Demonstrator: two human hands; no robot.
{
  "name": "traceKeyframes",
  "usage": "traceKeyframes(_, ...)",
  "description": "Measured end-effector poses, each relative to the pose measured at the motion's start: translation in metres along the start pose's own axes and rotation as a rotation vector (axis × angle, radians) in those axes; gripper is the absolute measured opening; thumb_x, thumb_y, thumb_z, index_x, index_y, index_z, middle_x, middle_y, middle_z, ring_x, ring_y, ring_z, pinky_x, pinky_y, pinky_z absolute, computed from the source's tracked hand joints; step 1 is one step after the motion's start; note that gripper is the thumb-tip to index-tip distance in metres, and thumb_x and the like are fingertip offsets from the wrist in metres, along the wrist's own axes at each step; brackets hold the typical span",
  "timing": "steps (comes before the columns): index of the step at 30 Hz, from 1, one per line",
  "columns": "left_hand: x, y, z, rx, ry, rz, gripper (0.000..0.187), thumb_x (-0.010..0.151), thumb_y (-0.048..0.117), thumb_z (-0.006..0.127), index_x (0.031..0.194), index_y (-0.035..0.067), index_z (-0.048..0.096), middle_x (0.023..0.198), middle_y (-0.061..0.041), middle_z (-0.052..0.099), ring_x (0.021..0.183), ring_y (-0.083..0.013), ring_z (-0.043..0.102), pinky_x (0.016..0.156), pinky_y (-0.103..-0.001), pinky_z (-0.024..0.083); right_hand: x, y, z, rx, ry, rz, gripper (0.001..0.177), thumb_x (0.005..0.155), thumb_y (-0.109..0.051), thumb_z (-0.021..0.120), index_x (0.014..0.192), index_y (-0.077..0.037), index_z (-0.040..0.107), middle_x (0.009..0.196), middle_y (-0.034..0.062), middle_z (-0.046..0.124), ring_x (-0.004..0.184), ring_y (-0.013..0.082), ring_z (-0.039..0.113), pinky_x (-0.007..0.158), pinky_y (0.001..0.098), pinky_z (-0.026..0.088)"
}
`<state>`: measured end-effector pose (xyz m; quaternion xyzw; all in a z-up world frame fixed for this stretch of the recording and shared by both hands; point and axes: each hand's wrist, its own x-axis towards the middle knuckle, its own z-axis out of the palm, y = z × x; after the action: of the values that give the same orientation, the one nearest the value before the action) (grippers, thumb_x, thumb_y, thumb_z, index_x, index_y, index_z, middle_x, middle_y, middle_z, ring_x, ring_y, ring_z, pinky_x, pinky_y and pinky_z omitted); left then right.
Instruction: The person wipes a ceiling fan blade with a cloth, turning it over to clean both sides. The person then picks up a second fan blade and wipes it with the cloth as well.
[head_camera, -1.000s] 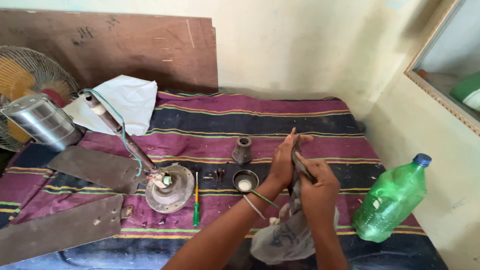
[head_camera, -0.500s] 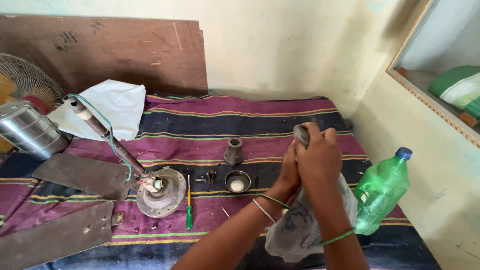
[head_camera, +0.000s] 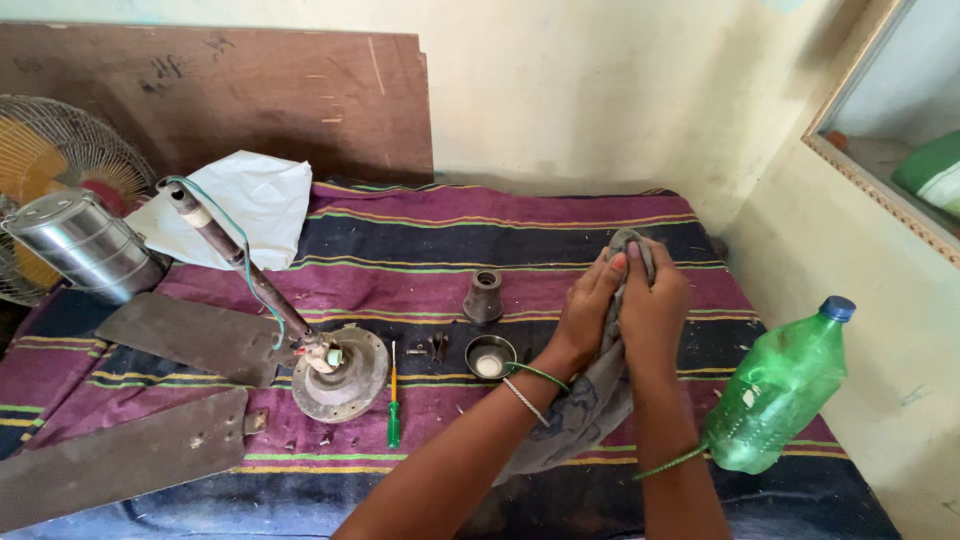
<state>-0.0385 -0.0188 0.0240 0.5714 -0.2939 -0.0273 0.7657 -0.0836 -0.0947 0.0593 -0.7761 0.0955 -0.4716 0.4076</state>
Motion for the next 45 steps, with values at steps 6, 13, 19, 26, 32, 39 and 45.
traceKeyframes(6, 0.001, -0.02, -0.015, 0.192, -0.027, 0.04, 0.051, 0.11, 0.042, 0.058, 0.103, -0.008, 0.064, 0.101, -0.021, 0.065, 0.115, -0.0229, 0.056, 0.11, -0.037, 0.043, -0.014, 0.022, -0.009, 0.6, -0.132, 0.253, 0.024, 0.106, -0.019, 0.06, 0.119, -0.002, 0.07, 0.105, 0.01, 0.072, 0.091, 0.0132, 0.063, 0.083, 0.0316, 0.05)
traceKeyframes(13, 0.02, -0.035, -0.042, 0.284, 0.084, 0.03, 0.043, 0.101, 0.035, 0.055, 0.087, -0.003, 0.069, 0.081, -0.021, 0.069, 0.078, -0.0312, 0.063, 0.078, -0.047, 0.05, -0.037, 0.01, -0.021, -0.061, 0.125, -0.025, 0.026, 0.101, -0.016, 0.065, 0.125, -0.006, 0.07, 0.108, 0.0155, 0.071, 0.097, 0.0265, 0.07, 0.086, 0.0366, 0.052)
traceKeyframes(19, 0.007, -0.008, -0.019, 0.429, 0.172, 0.024, 0.053, 0.106, 0.042, 0.05, 0.09, -0.004, 0.068, 0.087, -0.027, 0.068, 0.09, -0.046, 0.063, 0.082, -0.048, 0.049, -0.05, -0.005, 0.006, 0.007, -0.04, -0.038, 0.034, 0.097, -0.006, 0.065, 0.131, -0.011, 0.068, 0.106, 0.0145, 0.066, 0.095, 0.0303, 0.068, 0.083, 0.0366, 0.051)
traceKeyframes(26, -0.005, 0.004, -0.019, 0.351, 0.168, 0.023, 0.062, 0.105, 0.051, 0.045, 0.093, -0.003, 0.074, 0.097, -0.026, 0.073, 0.121, -0.0403, 0.063, 0.103, -0.041, 0.047, -0.076, 0.04, 0.013, 0.244, -0.126, 0.062, 0.042, 0.095, 0.004, 0.055, 0.134, -0.007, 0.065, 0.116, 0.011, 0.068, 0.106, 0.0201, 0.066, 0.091, 0.0324, 0.051)
traceKeyframes(32, 0.005, -0.012, -0.042, 0.36, 0.214, 0.098, 0.062, 0.105, 0.049, 0.045, 0.093, -0.002, 0.078, 0.108, -0.026, 0.072, 0.128, -0.039, 0.059, 0.101, -0.042, 0.048, -0.091, 0.091, 0.011, 0.311, -0.333, 0.195, 0.042, 0.09, 0.004, 0.057, 0.128, -0.007, 0.07, 0.116, 0.0118, 0.077, 0.104, 0.0159, 0.071, 0.092, 0.0295, 0.053)
traceKeyframes(39, 0.008, -0.01, -0.056, 0.358, 0.185, -0.015, 0.061, 0.104, 0.051, 0.043, 0.094, 0.002, 0.077, 0.077, -0.019, 0.071, 0.079, -0.0311, 0.07, 0.077, -0.041, 0.051, -0.111, 0.081, -0.003, 0.026, -0.262, 0.208, 0.039, 0.087, 0.0, 0.061, 0.124, -0.01, 0.071, 0.113, 0.0152, 0.076, 0.101, 0.0236, 0.073, 0.086, 0.0355, 0.054)
traceKeyframes(45, -0.002, 0.007, -0.032, 0.353, 0.131, -0.059, 0.054, 0.105, 0.049, 0.045, 0.105, 0.002, 0.073, 0.083, -0.022, 0.069, 0.077, -0.0357, 0.069, 0.073, -0.043, 0.052, -0.063, 0.031, 0.007, -0.079, -0.042, -0.108, 0.041, 0.095, -0.005, 0.061, 0.136, -0.011, 0.066, 0.115, 0.0157, 0.066, 0.104, 0.0315, 0.065, 0.092, 0.0383, 0.049)
